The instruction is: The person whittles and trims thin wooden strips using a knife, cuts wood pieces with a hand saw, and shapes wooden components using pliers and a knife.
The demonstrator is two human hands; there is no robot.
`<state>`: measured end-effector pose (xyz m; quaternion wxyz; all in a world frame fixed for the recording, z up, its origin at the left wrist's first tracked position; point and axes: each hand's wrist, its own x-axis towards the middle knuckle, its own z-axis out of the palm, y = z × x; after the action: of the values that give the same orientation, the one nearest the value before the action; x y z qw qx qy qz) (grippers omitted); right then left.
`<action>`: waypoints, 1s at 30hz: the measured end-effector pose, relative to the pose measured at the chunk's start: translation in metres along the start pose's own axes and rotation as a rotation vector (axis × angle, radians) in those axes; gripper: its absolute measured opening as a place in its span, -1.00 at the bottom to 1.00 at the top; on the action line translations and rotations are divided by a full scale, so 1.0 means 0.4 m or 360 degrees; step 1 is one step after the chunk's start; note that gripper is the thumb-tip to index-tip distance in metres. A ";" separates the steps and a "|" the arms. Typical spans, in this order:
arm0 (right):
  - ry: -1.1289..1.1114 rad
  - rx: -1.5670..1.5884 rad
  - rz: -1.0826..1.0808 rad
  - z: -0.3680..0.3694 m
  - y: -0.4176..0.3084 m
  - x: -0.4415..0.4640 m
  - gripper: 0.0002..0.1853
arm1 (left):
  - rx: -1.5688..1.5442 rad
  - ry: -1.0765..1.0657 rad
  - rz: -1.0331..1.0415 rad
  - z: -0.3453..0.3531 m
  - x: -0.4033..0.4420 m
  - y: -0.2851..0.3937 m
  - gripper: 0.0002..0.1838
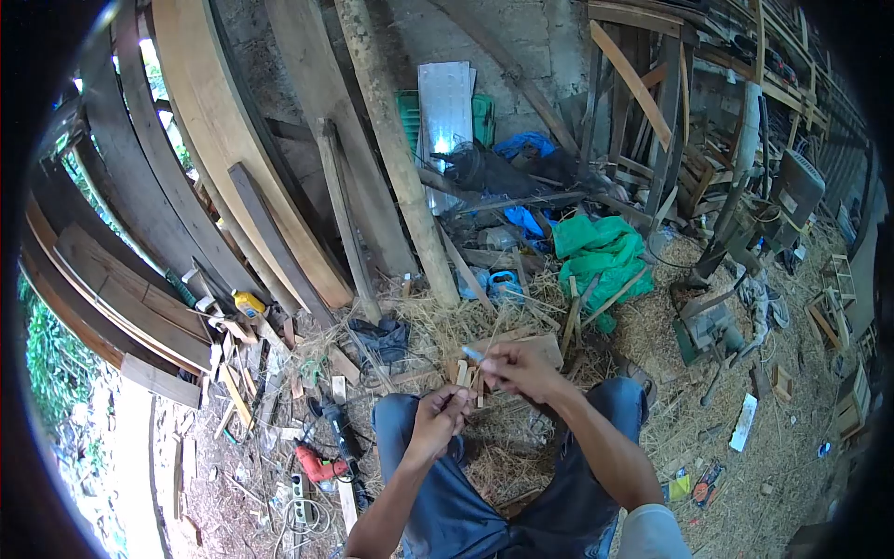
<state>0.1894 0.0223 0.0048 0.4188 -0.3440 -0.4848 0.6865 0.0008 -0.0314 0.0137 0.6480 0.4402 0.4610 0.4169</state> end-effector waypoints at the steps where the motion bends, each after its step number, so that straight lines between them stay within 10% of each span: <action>1: 0.0000 0.0004 -0.0003 -0.002 0.001 0.002 -0.83 | 0.0005 0.0000 0.0000 0.000 0.001 0.002 -0.80; 15: 0.0883 0.0304 -0.0197 -0.231 -0.060 0.008 -0.77 | 0.0243 0.0054 -0.0026 -0.079 -0.060 0.002 -0.80; 20: 0.0914 -0.0980 -0.0048 -0.220 0.029 0.060 -0.69 | -0.0319 -0.0057 0.0005 -0.049 0.027 0.054 -0.87; 22: 0.1050 -0.1809 -0.0725 -0.196 0.093 0.083 -0.68 | -0.0451 -0.0114 0.0181 -0.037 0.112 0.051 -0.88; 30: 0.0782 -0.1156 -0.0483 -0.086 0.022 0.054 -0.75 | -0.0250 0.0008 0.0563 -0.014 0.308 0.027 -0.88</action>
<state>0.2086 0.0531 -0.0152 0.4693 -0.5460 -0.6251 0.3014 0.0221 0.0889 -0.0055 0.5957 0.4614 0.3442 0.5601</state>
